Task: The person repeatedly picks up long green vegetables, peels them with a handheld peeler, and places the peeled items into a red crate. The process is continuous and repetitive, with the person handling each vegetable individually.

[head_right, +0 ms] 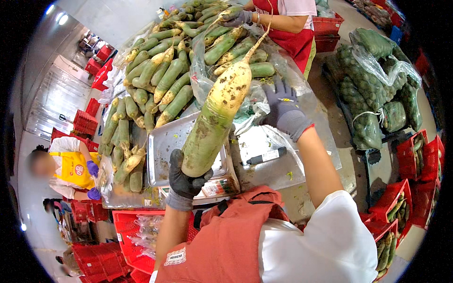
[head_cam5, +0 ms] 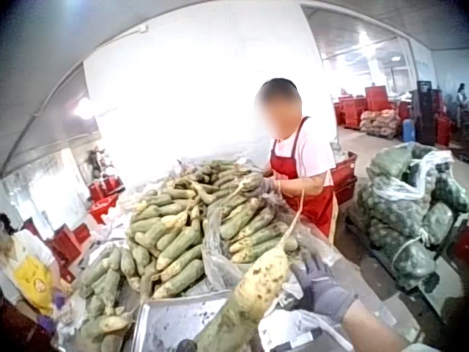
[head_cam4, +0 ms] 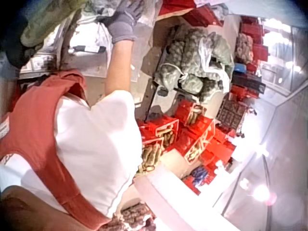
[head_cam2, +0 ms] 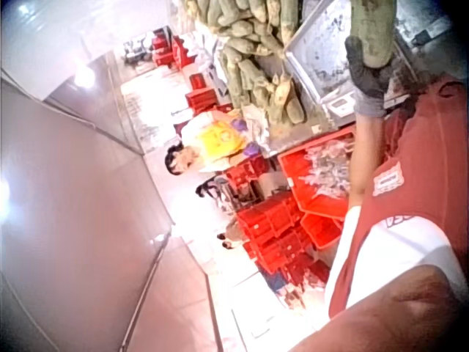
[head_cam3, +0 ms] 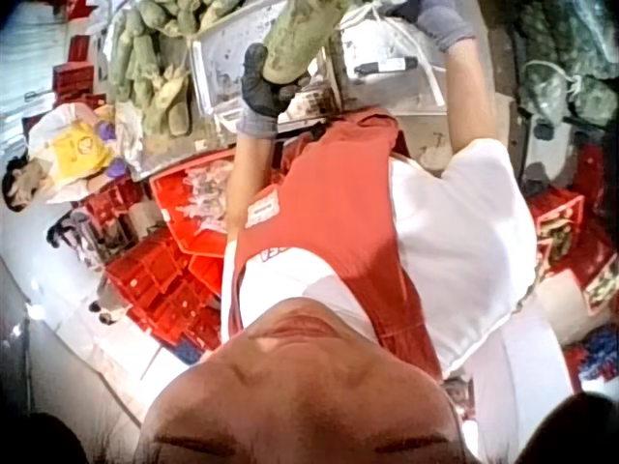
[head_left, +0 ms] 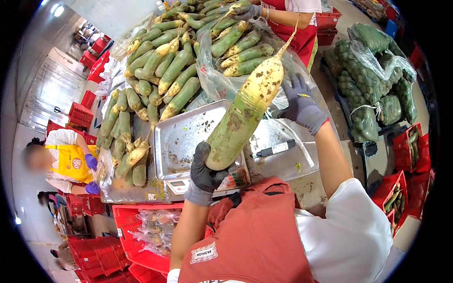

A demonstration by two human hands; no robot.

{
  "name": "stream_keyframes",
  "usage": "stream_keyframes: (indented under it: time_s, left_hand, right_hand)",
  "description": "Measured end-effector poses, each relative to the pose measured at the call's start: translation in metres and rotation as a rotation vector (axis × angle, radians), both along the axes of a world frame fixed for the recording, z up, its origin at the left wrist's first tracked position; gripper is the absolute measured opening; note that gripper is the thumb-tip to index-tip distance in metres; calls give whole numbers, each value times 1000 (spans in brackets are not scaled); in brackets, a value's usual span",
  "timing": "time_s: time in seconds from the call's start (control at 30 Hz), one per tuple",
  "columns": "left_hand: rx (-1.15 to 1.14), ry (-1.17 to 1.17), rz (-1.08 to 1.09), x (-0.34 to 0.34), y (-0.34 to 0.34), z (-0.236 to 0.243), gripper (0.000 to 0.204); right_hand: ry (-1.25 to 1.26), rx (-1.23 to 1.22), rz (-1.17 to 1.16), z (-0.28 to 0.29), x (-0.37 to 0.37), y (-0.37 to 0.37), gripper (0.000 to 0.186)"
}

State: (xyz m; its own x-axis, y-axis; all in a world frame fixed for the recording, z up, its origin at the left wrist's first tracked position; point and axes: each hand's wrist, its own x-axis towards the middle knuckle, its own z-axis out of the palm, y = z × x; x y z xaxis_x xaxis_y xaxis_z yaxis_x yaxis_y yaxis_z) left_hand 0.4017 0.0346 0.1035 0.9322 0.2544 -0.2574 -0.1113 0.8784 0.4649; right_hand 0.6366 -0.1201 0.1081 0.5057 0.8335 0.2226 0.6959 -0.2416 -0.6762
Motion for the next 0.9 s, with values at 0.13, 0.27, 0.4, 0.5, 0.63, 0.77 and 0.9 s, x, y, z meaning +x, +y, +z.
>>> stream_keyframes:
  time_s: [0.13, 0.27, 0.4, 0.5, 0.63, 0.77, 0.9]
  left_hand:
    - [-45, -36, -107, -1, 4, -9, 60]
    - [-149, 51, -80, 5, 0, 6, 67]
    - [15, 70, 67, 2, 1, 8, 70]
    - [101, 187, 281, 1, -6, 17, 70]
    - [450, -65, 73, -17, 13, 14, 66]
    - [337, -77, -25, -23, 21, 1, 67]
    - [111, -54, 30, -18, 16, 3, 67]
  right_hand:
    - [826, 382, 371, 33, -8, 1, 83]
    - [1135, 830, 371, 49, -28, 11, 64]
    - [1156, 821, 238, 35, -24, 10, 55]
    - [1160, 842, 208, 32, -24, 11, 52]
    - [1105, 800, 170, 32, -23, 9, 47]
    - [994, 936, 158, 30, -25, 15, 43]
    - [1036, 969, 161, 32, -29, 16, 42]
